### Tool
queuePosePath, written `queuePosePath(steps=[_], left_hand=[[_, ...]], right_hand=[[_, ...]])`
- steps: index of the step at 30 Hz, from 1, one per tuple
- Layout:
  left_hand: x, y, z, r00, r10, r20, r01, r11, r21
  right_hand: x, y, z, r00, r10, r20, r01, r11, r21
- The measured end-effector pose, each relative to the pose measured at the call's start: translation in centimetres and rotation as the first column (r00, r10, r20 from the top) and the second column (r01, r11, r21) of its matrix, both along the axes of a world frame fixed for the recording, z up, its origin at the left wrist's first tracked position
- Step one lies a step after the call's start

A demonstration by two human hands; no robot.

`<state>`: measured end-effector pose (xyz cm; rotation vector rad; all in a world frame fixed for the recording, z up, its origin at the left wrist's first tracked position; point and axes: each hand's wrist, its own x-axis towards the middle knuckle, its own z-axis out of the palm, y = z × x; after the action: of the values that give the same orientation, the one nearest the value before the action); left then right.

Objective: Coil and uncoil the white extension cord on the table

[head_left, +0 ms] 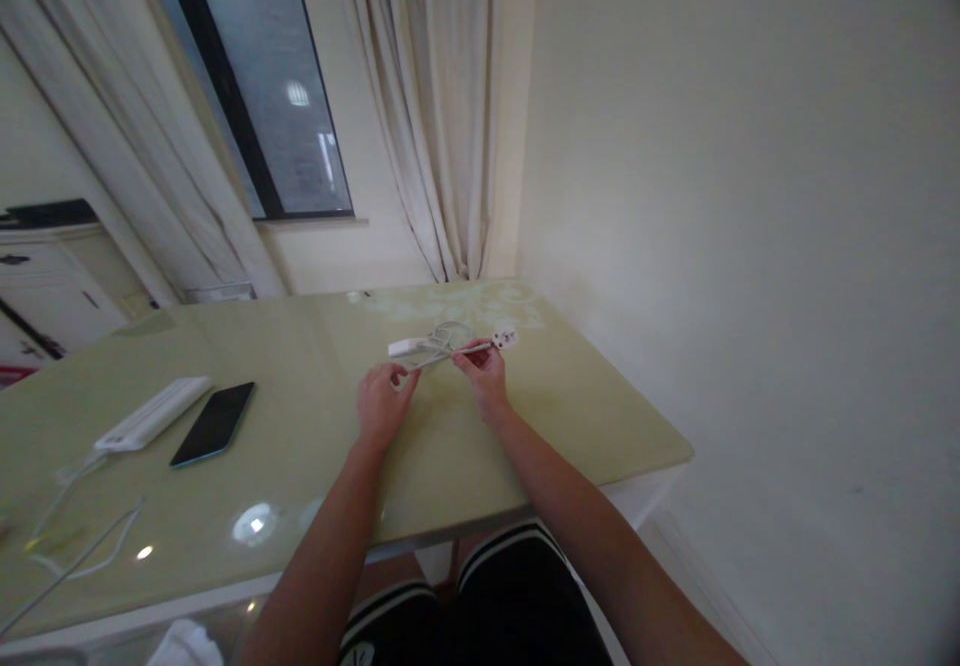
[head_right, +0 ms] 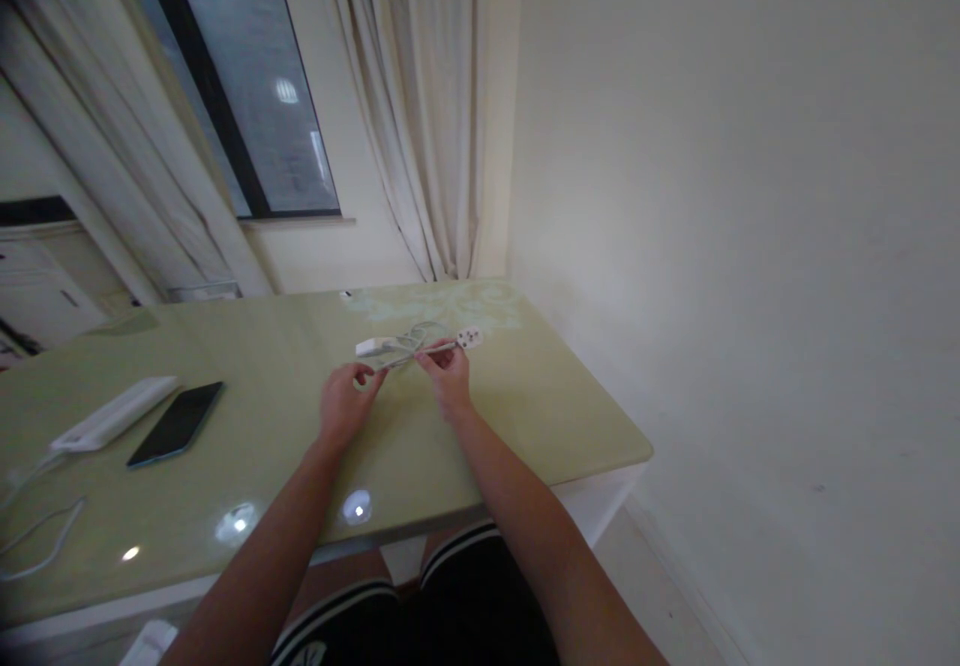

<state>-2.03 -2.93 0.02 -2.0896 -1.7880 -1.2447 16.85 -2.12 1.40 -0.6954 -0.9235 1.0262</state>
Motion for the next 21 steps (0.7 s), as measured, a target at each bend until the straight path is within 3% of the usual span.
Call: queuePosePath(steps=[3, 8, 12, 15, 21], left_hand=[[-0.1, -0.1, -0.2, 0.998, 0.064, -0.015, -0.064, 0.998, -0.004], [1.2, -0.4, -0.7, 0.993, -0.071, 0.091, 0.071, 0.997, 0.013], [1.7, -0.2, -1.0, 0.973, -0.088, 0.215, 0.066, 0.992, 0.111], [1.3, 0.1, -1.1, 0.972, -0.120, 0.203, 0.090, 0.984, 0.151], [0.7, 0.8, -1.6, 0.947, -0.216, 0.239, 0.226, 0.974, -0.016]], right_hand=[[0.2, 0.4, -0.1, 0.997, -0.021, -0.070, 0.021, 1.000, -0.002], [0.4, 0.4, -0.1, 0.993, 0.028, -0.115, -0.028, 1.000, -0.003], [0.6, 0.0, 0.3, 0.988, 0.129, -0.085, -0.132, 0.991, -0.020], [0.5, -0.2, 0.3, 0.971, 0.231, -0.059, -0.231, 0.973, -0.005], [0.3, -0.3, -0.3, 0.950, 0.310, 0.024, -0.310, 0.951, 0.007]])
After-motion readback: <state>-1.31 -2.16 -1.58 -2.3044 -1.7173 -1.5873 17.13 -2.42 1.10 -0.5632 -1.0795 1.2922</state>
